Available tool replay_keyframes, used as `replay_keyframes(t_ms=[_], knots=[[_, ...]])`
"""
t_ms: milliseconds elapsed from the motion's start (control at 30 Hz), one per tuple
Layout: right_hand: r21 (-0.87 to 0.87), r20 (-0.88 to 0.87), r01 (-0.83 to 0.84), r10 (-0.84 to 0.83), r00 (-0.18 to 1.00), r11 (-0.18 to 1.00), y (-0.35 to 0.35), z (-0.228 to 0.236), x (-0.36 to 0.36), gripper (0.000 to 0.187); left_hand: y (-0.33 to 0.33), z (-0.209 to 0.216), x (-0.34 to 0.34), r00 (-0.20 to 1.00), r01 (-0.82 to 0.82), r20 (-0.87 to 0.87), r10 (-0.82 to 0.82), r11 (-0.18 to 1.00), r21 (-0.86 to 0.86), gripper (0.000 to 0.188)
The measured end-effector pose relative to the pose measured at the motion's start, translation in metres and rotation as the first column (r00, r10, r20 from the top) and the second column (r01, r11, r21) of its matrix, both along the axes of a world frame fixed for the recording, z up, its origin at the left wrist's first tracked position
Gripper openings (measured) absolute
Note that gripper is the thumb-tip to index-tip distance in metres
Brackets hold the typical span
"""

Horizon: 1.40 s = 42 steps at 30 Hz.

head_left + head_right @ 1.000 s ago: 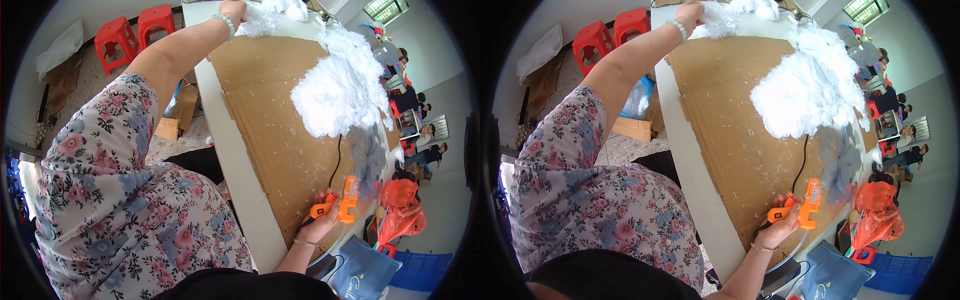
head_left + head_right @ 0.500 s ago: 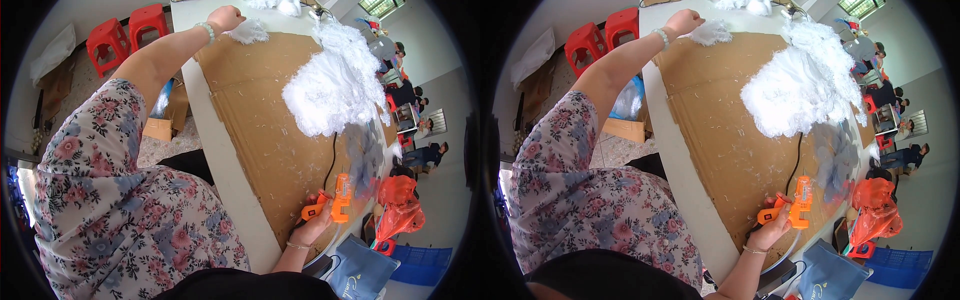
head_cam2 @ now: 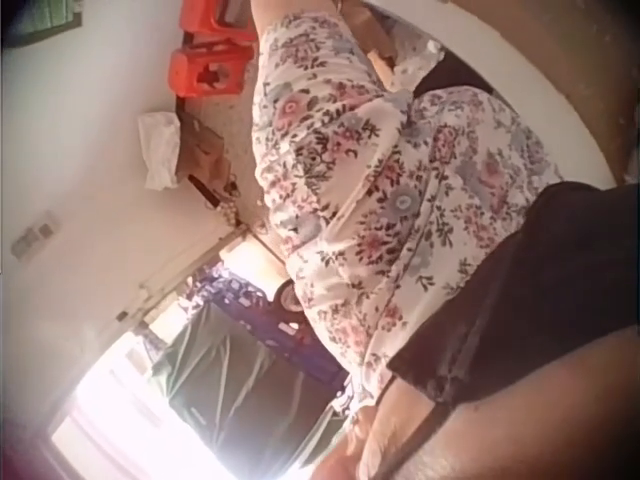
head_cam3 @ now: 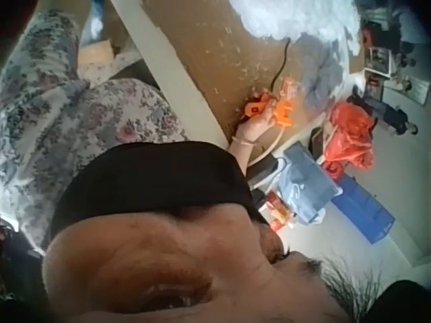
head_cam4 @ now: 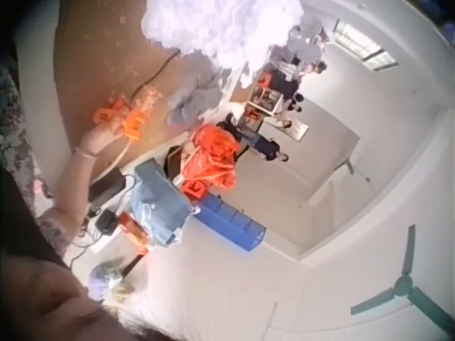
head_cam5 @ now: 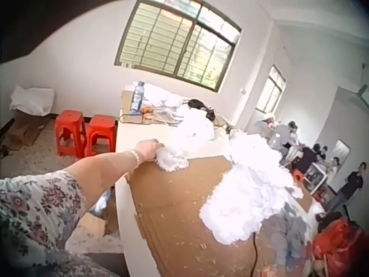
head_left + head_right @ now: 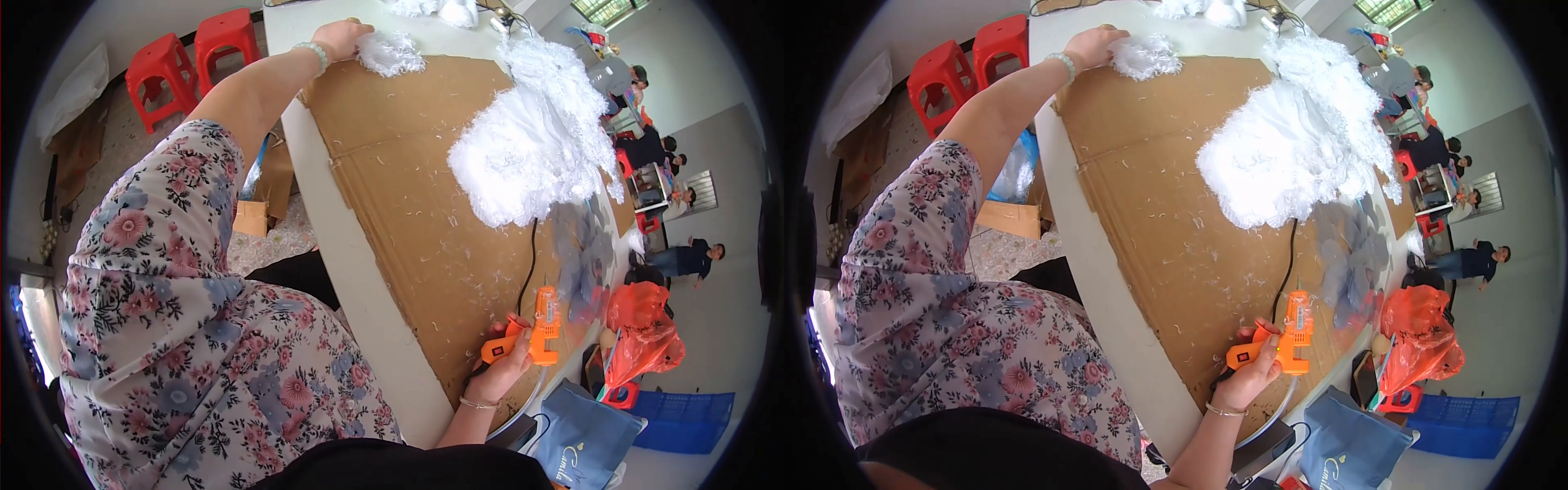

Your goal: The recorder uses a hot glue gun to attach white fiberfill stuffing to a piece of cardboard.

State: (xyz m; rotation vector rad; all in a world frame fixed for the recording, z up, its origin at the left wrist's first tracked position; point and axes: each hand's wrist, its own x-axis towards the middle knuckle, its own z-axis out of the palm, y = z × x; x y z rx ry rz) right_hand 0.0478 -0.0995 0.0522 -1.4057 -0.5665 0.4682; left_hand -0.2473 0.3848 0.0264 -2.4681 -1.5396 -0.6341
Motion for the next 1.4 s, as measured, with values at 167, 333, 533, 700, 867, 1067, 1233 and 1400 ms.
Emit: replay_keyframes(t_ms=[167,333,533,700,867,1067,1233,1400], knots=[[0.002,-0.047,-0.022,0.022,0.999,1.0,0.016,-0.002,0.015,0.027,0.041,-0.017,0.015,0.997,-0.067,0.021,0.067,0.998,-0.022,0.041],[-0.016,-0.011,-0.019,0.019,1.0,1.0,0.019,-0.003,0.036,0.031,0.043,-0.004,0.033,0.997,-0.066,0.027,0.066,0.998,-0.003,0.04],[-0.055,-0.026,-0.041,0.04,0.999,0.998,0.028,-0.004,0.048,0.032,0.056,0.015,0.02,0.945,0.248,0.224,-0.237,0.969,-0.02,0.039],[-0.019,-0.024,-0.061,0.06,0.998,0.998,0.007,0.001,0.038,0.031,-0.002,0.085,-0.002,0.158,0.863,0.672,-0.724,0.432,0.262,0.024],[0.015,-0.033,-0.033,0.033,0.999,0.999,-0.025,0.004,0.03,0.029,-0.106,0.203,0.01,0.657,0.479,0.572,-0.49,0.858,0.185,0.024],[0.008,-0.011,-0.084,0.084,0.996,0.996,-0.042,0.014,0.038,0.028,-0.17,0.244,0.068,0.58,0.43,0.668,-0.467,0.871,0.236,0.016],[-0.003,-0.07,-0.087,0.086,0.994,0.996,-0.059,0.02,0.052,0.025,-0.168,0.204,0.173,0.647,0.698,0.089,-0.757,0.636,0.329,0.019],[0.02,-0.099,-0.074,0.076,0.992,0.997,-0.06,0.026,0.065,0.025,-0.177,0.178,0.273,0.677,0.729,-0.049,-0.735,0.66,0.181,0.025]])
